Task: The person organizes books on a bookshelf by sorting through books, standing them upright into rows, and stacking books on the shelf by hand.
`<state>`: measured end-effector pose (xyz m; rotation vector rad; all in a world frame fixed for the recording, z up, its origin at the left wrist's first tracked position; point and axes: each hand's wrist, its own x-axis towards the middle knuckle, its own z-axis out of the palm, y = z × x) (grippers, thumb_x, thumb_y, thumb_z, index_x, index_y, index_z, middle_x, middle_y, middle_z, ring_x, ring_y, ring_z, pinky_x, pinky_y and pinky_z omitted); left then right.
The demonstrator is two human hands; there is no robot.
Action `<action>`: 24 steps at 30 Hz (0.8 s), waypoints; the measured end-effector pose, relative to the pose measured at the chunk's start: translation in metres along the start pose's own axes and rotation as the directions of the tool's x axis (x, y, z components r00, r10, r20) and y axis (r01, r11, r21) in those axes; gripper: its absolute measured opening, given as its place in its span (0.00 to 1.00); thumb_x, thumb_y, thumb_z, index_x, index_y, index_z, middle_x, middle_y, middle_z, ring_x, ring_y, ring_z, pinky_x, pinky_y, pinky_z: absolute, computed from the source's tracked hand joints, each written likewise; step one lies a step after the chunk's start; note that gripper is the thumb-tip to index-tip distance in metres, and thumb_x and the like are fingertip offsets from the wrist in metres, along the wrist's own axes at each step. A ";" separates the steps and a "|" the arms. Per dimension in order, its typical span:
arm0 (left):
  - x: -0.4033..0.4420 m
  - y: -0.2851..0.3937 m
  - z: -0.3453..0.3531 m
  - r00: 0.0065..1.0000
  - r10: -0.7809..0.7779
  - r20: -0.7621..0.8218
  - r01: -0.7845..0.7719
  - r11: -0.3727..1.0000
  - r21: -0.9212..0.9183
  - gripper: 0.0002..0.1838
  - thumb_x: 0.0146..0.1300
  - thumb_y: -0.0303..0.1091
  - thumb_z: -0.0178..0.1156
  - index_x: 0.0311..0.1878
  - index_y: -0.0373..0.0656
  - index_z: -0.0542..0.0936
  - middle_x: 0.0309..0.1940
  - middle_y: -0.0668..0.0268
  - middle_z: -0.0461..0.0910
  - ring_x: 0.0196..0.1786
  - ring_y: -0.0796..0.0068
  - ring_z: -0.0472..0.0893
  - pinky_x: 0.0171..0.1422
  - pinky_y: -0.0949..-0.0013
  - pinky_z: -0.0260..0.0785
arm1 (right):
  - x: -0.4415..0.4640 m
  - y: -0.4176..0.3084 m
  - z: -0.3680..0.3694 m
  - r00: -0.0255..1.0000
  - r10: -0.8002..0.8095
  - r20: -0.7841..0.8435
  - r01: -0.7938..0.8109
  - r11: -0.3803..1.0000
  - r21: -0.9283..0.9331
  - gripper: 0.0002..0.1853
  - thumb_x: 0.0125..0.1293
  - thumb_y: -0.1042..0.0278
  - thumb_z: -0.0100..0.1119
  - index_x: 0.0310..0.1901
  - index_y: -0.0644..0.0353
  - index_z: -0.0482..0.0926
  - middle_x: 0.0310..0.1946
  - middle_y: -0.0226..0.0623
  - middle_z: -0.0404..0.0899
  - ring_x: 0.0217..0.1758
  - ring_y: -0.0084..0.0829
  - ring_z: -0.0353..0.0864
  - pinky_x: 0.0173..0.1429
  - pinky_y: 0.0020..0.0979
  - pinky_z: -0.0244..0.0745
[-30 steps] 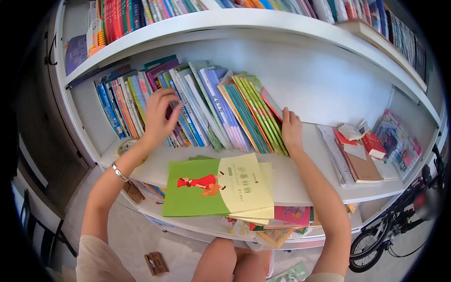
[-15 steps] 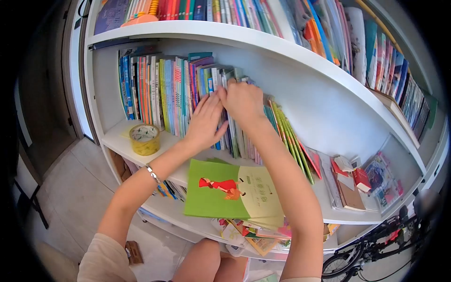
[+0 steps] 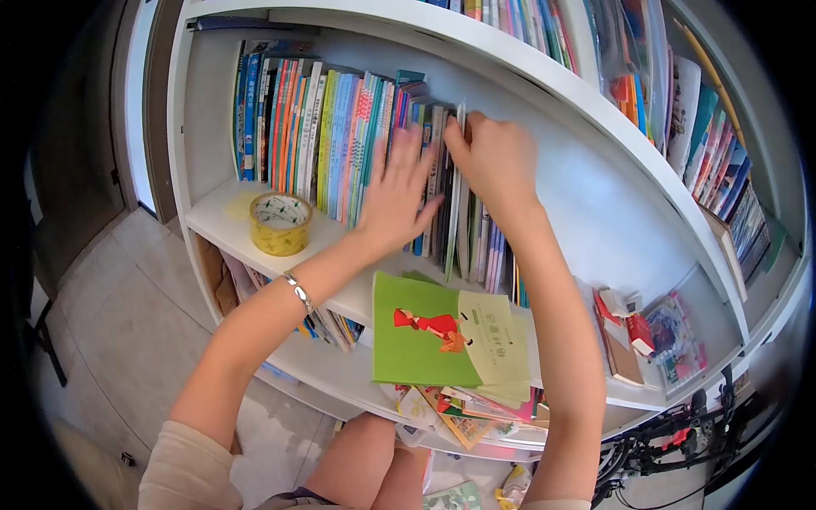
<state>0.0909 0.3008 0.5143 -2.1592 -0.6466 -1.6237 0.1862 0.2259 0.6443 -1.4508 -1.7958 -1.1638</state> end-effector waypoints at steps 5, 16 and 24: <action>0.020 -0.024 0.005 0.973 -0.131 -0.190 0.137 0.990 0.019 0.43 0.60 0.47 0.55 0.68 0.26 0.48 0.70 0.42 0.43 0.74 0.48 0.40 0.74 0.44 0.27 | -0.017 -0.003 0.006 0.999 0.018 0.026 -0.017 1.000 -0.018 0.18 0.61 0.56 0.51 0.21 0.61 0.76 0.14 0.45 0.75 0.18 0.47 0.77 0.26 0.43 0.72; 0.031 -0.039 0.016 0.991 -0.087 -0.101 0.103 0.981 0.162 0.47 0.57 0.55 0.54 0.67 0.26 0.51 0.70 0.42 0.45 0.74 0.49 0.43 0.74 0.41 0.27 | -0.040 -0.006 0.015 0.990 0.118 0.080 -0.113 0.992 -0.062 0.16 0.63 0.51 0.52 0.31 0.57 0.73 0.19 0.38 0.78 0.21 0.42 0.79 0.27 0.41 0.73; 0.016 -0.036 0.009 0.999 -0.037 0.009 0.034 0.971 0.237 0.41 0.60 0.57 0.50 0.66 0.30 0.58 0.68 0.47 0.54 0.73 0.52 0.46 0.74 0.45 0.31 | 0.036 -0.026 0.054 0.955 -0.224 -0.195 0.240 0.969 0.065 0.23 0.64 0.58 0.51 0.52 0.68 0.70 0.50 0.57 0.73 0.57 0.50 0.69 0.61 0.42 0.63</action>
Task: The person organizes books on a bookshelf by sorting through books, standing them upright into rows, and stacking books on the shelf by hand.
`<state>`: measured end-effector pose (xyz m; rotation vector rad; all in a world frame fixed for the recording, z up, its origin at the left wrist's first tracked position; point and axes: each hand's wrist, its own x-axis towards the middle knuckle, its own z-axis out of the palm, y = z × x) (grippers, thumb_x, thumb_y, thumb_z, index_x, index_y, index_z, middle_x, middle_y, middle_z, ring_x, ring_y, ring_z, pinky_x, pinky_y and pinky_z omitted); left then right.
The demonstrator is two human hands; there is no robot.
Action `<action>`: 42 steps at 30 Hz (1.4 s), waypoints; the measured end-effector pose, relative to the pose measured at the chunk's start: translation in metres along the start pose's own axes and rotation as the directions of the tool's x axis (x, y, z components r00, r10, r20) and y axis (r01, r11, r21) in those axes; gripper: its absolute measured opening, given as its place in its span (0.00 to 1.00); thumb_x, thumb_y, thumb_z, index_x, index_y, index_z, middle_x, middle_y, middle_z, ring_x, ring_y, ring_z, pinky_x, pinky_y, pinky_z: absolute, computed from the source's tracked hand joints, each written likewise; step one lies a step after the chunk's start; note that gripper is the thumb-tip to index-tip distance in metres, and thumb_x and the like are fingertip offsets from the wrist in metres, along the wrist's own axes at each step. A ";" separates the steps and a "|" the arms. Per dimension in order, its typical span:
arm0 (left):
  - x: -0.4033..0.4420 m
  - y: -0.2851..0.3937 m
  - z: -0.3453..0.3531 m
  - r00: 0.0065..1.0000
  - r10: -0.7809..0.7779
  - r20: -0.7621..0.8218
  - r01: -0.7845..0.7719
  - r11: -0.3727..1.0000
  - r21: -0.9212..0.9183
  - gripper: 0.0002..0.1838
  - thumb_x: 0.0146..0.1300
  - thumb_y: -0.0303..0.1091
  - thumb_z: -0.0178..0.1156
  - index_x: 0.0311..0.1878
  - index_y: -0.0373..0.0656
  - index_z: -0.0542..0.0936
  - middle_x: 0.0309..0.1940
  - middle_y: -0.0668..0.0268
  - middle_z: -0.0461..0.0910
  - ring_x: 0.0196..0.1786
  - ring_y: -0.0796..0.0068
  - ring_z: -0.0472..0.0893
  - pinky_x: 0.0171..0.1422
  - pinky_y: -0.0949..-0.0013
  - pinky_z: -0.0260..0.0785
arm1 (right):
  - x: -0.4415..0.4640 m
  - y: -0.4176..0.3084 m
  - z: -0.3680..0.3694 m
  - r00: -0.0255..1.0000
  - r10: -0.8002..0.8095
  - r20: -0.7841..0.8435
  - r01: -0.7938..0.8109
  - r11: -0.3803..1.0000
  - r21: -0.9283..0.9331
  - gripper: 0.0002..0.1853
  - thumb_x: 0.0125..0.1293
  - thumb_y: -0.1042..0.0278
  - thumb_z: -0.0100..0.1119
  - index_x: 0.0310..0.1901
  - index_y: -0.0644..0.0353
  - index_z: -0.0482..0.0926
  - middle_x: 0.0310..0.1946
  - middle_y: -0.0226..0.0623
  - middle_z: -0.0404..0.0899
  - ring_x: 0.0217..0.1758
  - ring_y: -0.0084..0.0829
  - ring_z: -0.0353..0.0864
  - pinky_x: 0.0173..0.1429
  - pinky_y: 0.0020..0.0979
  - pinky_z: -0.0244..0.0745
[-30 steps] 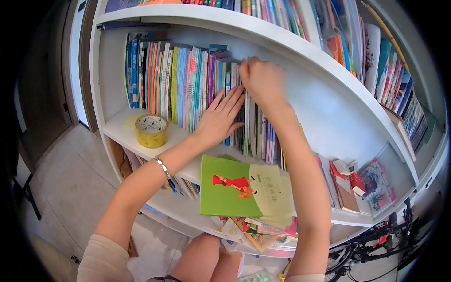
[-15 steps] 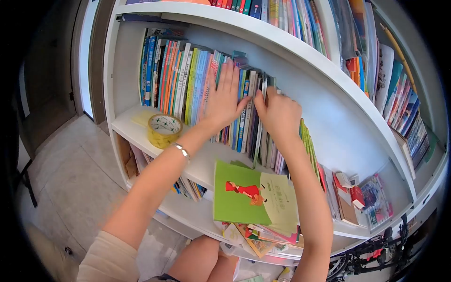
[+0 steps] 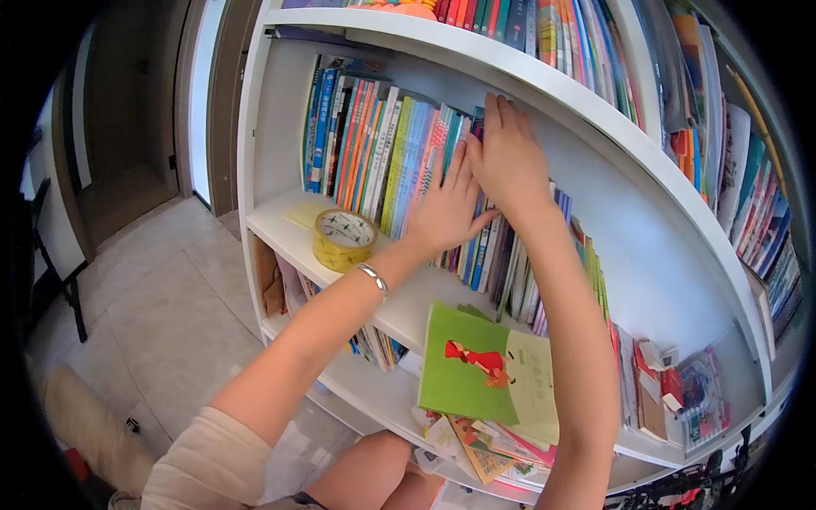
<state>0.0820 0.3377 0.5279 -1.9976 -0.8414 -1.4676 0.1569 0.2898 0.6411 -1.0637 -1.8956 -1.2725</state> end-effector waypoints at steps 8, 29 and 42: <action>-0.008 0.000 0.013 0.900 0.437 0.000 -0.437 0.899 0.013 0.37 0.62 0.58 0.47 0.66 0.38 0.62 0.67 0.58 0.60 0.71 0.62 0.54 0.75 0.51 0.37 | 0.037 0.012 0.037 0.873 0.228 0.432 -0.254 0.967 0.003 0.25 0.66 0.50 0.44 0.50 0.68 0.72 0.35 0.59 0.78 0.42 0.56 0.77 0.49 0.46 0.71; -0.014 0.000 0.051 0.953 0.249 -0.171 -0.300 0.723 -0.622 0.29 0.62 0.45 0.52 0.62 0.37 0.65 0.64 0.58 0.64 0.68 0.59 0.59 0.74 0.57 0.44 | 0.128 -0.086 0.125 0.929 -0.012 0.369 -0.018 0.997 0.077 0.33 0.65 0.38 0.41 0.49 0.65 0.74 0.40 0.52 0.79 0.44 0.48 0.80 0.50 0.43 0.73; -0.012 -0.001 0.051 0.943 0.208 -0.260 -0.333 0.609 -0.720 0.35 0.60 0.45 0.54 0.67 0.37 0.60 0.69 0.57 0.56 0.71 0.64 0.56 0.75 0.63 0.45 | 0.132 -0.110 0.125 0.905 -0.051 0.422 0.120 0.983 -0.139 0.26 0.55 0.41 0.60 0.30 0.63 0.82 0.31 0.48 0.82 0.37 0.44 0.82 0.42 0.39 0.76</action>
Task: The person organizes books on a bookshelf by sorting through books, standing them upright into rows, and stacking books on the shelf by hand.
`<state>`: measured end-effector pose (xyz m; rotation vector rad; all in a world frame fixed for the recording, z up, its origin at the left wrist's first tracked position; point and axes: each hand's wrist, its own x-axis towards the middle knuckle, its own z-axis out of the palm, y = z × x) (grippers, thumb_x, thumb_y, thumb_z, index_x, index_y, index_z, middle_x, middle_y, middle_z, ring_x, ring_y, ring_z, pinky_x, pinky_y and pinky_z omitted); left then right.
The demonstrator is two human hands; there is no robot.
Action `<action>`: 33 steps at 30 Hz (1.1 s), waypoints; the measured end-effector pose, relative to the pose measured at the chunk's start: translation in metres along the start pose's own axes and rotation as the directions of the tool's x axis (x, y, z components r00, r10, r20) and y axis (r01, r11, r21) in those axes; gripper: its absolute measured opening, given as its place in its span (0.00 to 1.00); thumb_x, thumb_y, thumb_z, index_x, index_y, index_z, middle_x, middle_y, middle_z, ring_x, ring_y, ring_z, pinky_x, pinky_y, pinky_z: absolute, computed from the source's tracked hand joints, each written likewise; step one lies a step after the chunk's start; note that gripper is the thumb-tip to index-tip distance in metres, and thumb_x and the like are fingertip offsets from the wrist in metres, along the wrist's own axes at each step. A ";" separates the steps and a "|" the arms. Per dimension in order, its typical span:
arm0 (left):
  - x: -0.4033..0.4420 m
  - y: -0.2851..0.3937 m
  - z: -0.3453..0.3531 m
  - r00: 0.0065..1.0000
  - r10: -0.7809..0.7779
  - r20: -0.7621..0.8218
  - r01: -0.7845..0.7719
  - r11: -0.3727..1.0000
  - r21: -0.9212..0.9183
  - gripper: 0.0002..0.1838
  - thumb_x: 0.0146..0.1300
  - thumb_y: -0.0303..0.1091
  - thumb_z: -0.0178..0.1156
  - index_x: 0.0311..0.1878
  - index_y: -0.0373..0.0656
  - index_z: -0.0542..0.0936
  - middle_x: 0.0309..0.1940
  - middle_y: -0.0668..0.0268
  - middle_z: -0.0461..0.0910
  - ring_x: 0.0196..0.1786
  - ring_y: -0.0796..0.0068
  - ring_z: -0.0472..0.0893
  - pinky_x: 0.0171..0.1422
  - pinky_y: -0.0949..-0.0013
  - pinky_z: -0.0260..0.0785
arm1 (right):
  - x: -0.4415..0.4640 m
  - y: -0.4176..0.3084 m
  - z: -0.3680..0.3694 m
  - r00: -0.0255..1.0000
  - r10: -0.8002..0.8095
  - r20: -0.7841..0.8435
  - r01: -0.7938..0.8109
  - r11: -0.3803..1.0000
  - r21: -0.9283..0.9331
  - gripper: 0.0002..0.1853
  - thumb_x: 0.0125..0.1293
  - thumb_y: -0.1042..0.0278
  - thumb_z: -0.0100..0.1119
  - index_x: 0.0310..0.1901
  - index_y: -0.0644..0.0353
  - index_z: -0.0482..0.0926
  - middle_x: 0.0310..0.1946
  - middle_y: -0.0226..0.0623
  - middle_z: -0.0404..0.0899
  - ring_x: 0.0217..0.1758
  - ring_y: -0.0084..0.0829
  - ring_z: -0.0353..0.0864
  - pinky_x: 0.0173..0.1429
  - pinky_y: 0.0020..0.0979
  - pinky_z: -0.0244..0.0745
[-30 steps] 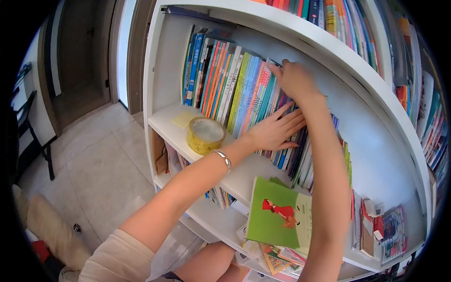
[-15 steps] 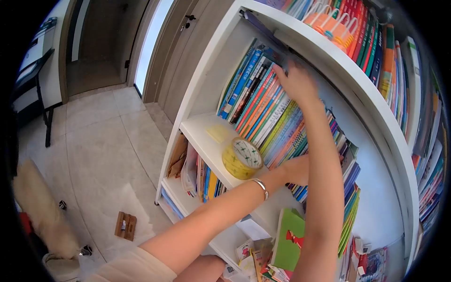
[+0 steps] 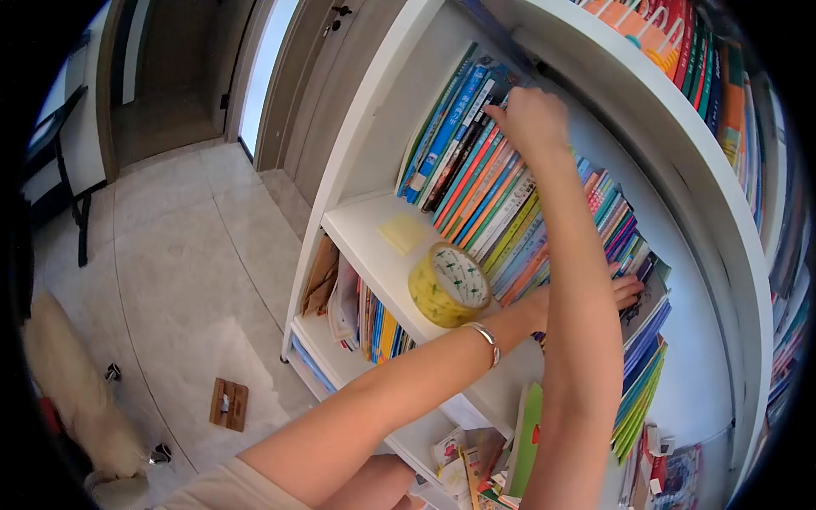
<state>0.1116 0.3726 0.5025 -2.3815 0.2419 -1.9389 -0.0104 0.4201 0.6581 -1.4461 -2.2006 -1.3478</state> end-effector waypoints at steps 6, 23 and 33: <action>0.006 0.015 -0.020 0.961 0.027 0.273 -0.238 0.579 0.780 0.35 0.63 0.48 0.44 0.69 0.38 0.55 0.72 0.60 0.51 0.72 0.66 0.55 0.76 0.57 0.42 | 0.003 -0.001 0.015 0.999 -0.005 -0.051 0.007 0.999 0.038 0.33 0.46 0.36 0.66 0.40 0.62 0.79 0.38 0.46 0.81 0.43 0.41 0.82 0.46 0.40 0.76; 0.005 0.013 -0.010 0.973 0.008 0.231 -0.177 0.669 0.722 0.36 0.61 0.53 0.49 0.68 0.43 0.59 0.71 0.62 0.53 0.73 0.66 0.50 0.76 0.55 0.31 | -0.001 -0.010 0.005 0.999 -0.011 -0.050 0.015 0.996 0.090 0.29 0.50 0.45 0.66 0.45 0.62 0.78 0.49 0.48 0.76 0.48 0.44 0.79 0.49 0.40 0.75; 0.012 0.028 -0.029 0.960 -0.024 0.280 -0.193 0.671 0.716 0.35 0.63 0.57 0.45 0.67 0.43 0.63 0.68 0.62 0.58 0.72 0.66 0.52 0.76 0.54 0.33 | -0.254 0.125 -0.097 0.967 -0.011 -0.256 0.041 0.993 0.114 0.15 0.58 0.72 0.58 0.47 0.64 0.76 0.48 0.47 0.75 0.53 0.46 0.74 0.55 0.37 0.69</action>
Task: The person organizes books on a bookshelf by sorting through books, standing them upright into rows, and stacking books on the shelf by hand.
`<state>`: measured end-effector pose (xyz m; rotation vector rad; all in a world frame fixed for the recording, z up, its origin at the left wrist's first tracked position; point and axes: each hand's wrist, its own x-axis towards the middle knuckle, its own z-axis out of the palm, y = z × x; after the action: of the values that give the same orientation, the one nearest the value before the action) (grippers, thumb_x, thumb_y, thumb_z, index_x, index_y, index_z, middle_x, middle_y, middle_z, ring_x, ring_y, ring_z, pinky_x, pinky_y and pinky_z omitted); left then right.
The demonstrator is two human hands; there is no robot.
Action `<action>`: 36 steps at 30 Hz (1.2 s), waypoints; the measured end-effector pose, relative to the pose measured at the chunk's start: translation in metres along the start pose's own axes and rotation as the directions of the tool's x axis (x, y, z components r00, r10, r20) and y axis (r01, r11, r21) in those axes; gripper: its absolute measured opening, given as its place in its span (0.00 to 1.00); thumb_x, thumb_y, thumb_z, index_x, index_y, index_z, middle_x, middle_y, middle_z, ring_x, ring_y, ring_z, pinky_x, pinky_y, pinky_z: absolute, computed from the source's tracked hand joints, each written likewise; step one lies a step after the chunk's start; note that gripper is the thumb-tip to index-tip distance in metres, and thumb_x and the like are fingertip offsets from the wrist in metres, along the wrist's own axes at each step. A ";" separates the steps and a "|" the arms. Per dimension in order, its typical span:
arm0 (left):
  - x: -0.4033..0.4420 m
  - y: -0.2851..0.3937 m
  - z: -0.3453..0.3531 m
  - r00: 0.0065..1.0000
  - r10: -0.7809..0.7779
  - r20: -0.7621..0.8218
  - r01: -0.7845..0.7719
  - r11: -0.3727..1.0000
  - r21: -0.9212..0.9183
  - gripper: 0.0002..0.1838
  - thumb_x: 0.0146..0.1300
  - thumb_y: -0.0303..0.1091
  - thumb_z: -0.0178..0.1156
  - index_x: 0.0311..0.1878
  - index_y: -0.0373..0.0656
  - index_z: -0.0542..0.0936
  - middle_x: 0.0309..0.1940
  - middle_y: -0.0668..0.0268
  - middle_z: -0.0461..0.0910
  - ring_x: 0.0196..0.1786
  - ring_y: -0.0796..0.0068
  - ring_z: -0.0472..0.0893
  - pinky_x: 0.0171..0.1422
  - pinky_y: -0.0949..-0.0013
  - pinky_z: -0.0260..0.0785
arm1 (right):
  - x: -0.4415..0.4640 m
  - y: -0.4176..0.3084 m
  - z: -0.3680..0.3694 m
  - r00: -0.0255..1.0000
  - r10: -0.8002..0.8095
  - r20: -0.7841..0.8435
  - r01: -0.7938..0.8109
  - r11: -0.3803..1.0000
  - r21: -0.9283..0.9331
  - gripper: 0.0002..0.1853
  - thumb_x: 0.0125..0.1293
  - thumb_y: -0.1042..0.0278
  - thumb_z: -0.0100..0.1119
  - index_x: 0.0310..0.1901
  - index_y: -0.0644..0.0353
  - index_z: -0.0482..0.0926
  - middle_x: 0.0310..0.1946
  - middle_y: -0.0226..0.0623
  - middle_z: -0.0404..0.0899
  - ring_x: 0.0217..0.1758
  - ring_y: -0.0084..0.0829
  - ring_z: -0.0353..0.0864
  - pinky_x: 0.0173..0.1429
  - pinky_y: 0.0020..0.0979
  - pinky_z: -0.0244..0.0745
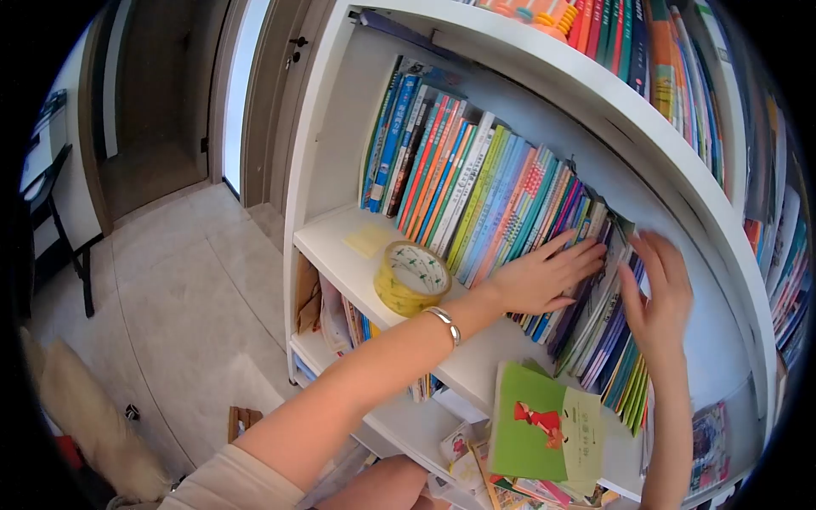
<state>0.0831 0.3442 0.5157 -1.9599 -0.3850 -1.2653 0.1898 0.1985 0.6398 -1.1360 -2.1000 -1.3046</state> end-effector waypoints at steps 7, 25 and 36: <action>0.007 0.014 -0.001 0.995 -0.102 -0.006 0.097 0.960 -0.261 0.41 0.61 0.57 0.45 0.67 0.31 0.57 0.69 0.50 0.53 0.73 0.57 0.50 0.76 0.51 0.31 | -0.243 0.125 -0.047 0.702 0.702 0.122 -0.709 0.704 0.031 0.20 0.71 0.61 0.42 0.54 0.67 0.72 0.56 0.47 0.71 0.62 0.42 0.68 0.66 0.36 0.58; 0.041 0.059 0.004 0.888 -0.460 0.000 0.400 0.772 -0.494 0.49 0.62 0.57 0.50 0.68 0.24 0.41 0.70 0.37 0.37 0.74 0.43 0.36 0.73 0.46 0.27 | -0.364 0.200 0.066 0.377 0.446 0.811 -0.771 -0.334 0.542 0.35 0.70 0.39 0.34 0.65 0.62 0.62 0.59 0.41 0.69 0.61 0.30 0.68 0.65 0.29 0.61; 0.044 0.045 0.021 0.868 -0.491 -0.075 0.418 0.804 -0.423 0.45 0.61 0.47 0.54 0.68 0.25 0.43 0.69 0.39 0.44 0.73 0.45 0.44 0.76 0.53 0.30 | -0.280 0.102 0.052 0.141 0.531 0.836 -0.613 -0.616 0.495 0.35 0.65 0.33 0.39 0.58 0.56 0.71 0.46 0.34 0.78 0.41 0.23 0.79 0.39 0.22 0.75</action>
<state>0.1441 0.3234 0.5301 -2.1305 -0.5709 -1.9497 0.4382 0.1498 0.4747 -1.2840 -0.8231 0.9423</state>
